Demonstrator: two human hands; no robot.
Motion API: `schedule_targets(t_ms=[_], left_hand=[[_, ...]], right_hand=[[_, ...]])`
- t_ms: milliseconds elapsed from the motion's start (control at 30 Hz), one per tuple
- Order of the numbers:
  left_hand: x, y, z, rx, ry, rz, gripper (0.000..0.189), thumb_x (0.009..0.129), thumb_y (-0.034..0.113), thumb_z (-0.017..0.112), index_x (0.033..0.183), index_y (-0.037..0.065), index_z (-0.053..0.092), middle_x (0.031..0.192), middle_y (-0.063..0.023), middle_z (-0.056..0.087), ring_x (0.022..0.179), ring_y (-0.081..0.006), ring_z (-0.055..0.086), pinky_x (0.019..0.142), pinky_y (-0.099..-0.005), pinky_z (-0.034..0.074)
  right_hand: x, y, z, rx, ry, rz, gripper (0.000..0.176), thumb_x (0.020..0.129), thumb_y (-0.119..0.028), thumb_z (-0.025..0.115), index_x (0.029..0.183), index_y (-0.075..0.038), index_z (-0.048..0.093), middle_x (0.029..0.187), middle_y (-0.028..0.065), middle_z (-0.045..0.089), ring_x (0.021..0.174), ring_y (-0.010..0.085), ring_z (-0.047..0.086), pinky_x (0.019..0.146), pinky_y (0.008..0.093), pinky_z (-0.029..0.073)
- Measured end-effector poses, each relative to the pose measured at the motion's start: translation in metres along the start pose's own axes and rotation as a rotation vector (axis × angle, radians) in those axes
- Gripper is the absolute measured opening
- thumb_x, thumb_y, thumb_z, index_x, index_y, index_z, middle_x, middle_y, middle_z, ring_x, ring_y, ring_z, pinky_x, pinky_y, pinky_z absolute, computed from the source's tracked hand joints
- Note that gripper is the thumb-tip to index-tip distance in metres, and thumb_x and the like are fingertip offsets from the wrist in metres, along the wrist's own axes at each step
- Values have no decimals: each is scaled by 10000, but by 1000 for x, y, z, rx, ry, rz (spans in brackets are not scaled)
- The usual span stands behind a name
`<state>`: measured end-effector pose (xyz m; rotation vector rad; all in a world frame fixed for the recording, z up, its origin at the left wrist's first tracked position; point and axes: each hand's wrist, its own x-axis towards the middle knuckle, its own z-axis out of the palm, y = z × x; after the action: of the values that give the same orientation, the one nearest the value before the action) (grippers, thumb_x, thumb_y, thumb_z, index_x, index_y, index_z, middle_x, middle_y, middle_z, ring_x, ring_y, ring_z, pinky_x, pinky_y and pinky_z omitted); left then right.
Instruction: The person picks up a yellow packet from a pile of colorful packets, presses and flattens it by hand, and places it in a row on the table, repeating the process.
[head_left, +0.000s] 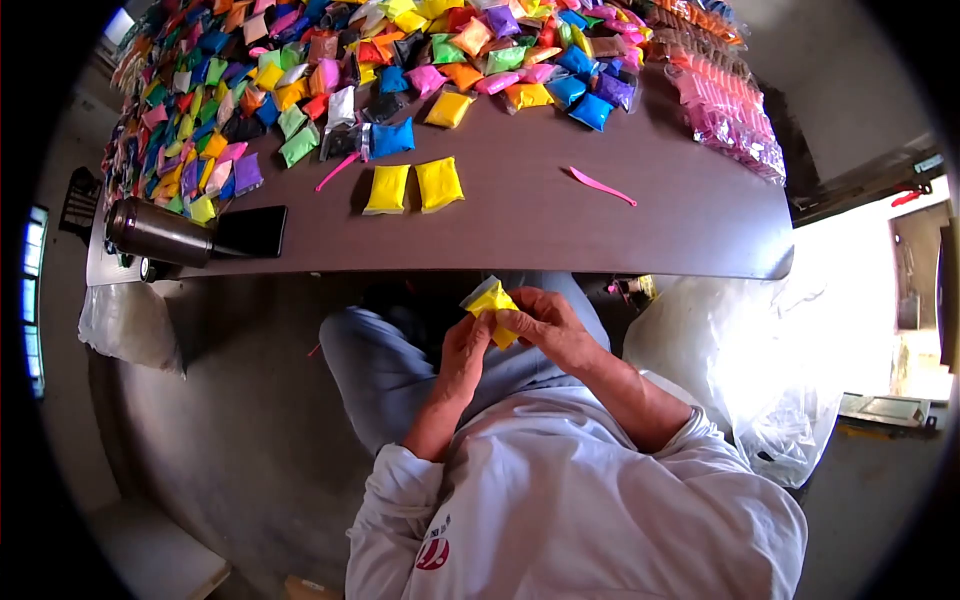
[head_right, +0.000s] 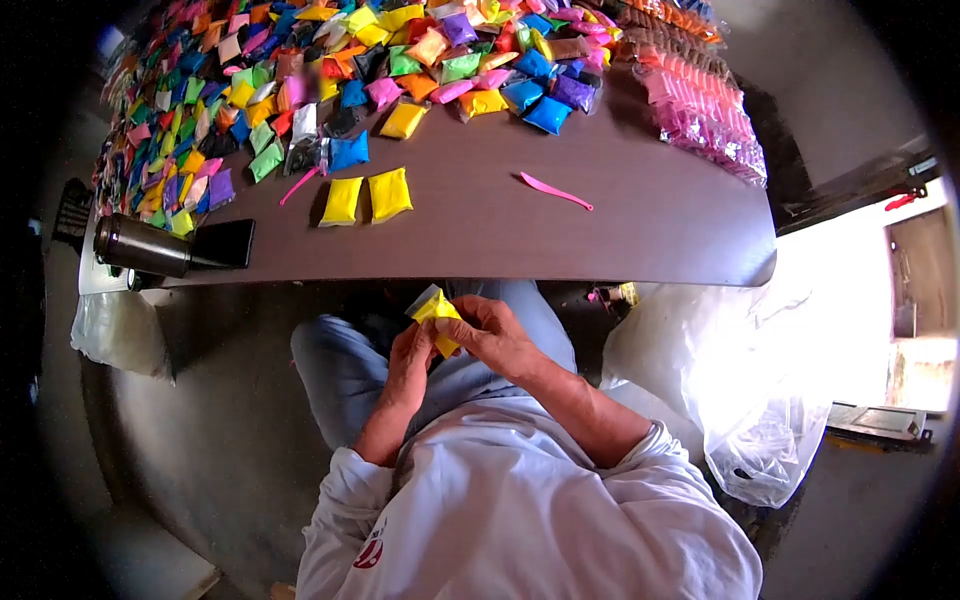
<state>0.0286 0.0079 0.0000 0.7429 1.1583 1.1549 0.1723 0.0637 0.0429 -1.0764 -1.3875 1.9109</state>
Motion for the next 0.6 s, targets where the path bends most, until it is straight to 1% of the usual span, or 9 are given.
schedule_targets(t_ms=[33,100,233,300,333,400,433,500,600], left_hand=[[-1,2,1,1,0,-1,499,850,462,464,1065,14,507,954,-80,554,909,-142,538,811,-236,427],[-1,4,3,65,16,2,493,847,460,473,1062,18,511,939,-78,559,882,-129,540,809,-233,425],[-1,3,4,60,-48,-13,490,845,459,477,1062,21,512,930,-71,561,862,-118,540,788,-229,432],[-1,4,8,95,-51,70,464,868,463,428,1001,27,513,807,-41,566,739,-101,533,702,-208,415],[-1,3,6,96,-53,69,464,868,463,428,1001,27,513,807,-41,566,739,-101,533,702,-208,415],[-2,1,3,32,-73,18,487,843,458,482,1050,18,514,897,-59,567,848,-114,538,755,-214,434],[-2,1,4,33,-75,17,487,843,458,482,1050,18,514,897,-59,567,848,-114,538,755,-214,434],[-4,1,7,83,-69,32,468,848,441,487,1035,14,518,890,-60,566,840,-111,534,757,-208,427],[-5,2,13,73,-57,36,454,851,425,493,1040,12,519,895,-60,563,837,-111,531,761,-204,422]], right_hand=[[-1,0,1,1,1,1,367,861,-312,527,1032,12,529,824,56,579,705,106,529,625,224,443],[-1,-1,1,134,19,73,335,857,-275,539,1020,18,525,841,55,585,710,113,546,629,232,455],[4,20,1,278,31,5,287,854,-241,543,982,16,535,846,54,588,714,120,559,629,230,463],[5,23,0,291,26,-10,250,856,-221,538,953,9,545,822,49,590,699,118,562,613,228,468],[5,23,0,293,28,-11,250,856,-221,538,953,9,545,822,49,590,699,118,562,613,228,468],[5,22,1,300,29,-72,234,852,-215,544,930,5,556,781,44,592,665,116,560,591,234,471],[5,21,2,300,31,-73,234,852,-215,544,930,5,556,781,44,592,665,116,560,591,234,471],[4,19,4,254,113,-57,216,839,-200,564,904,6,566,751,40,593,637,110,558,570,227,468],[5,25,1,237,76,-48,225,824,-195,580,913,10,564,774,54,602,665,119,576,614,226,472]])
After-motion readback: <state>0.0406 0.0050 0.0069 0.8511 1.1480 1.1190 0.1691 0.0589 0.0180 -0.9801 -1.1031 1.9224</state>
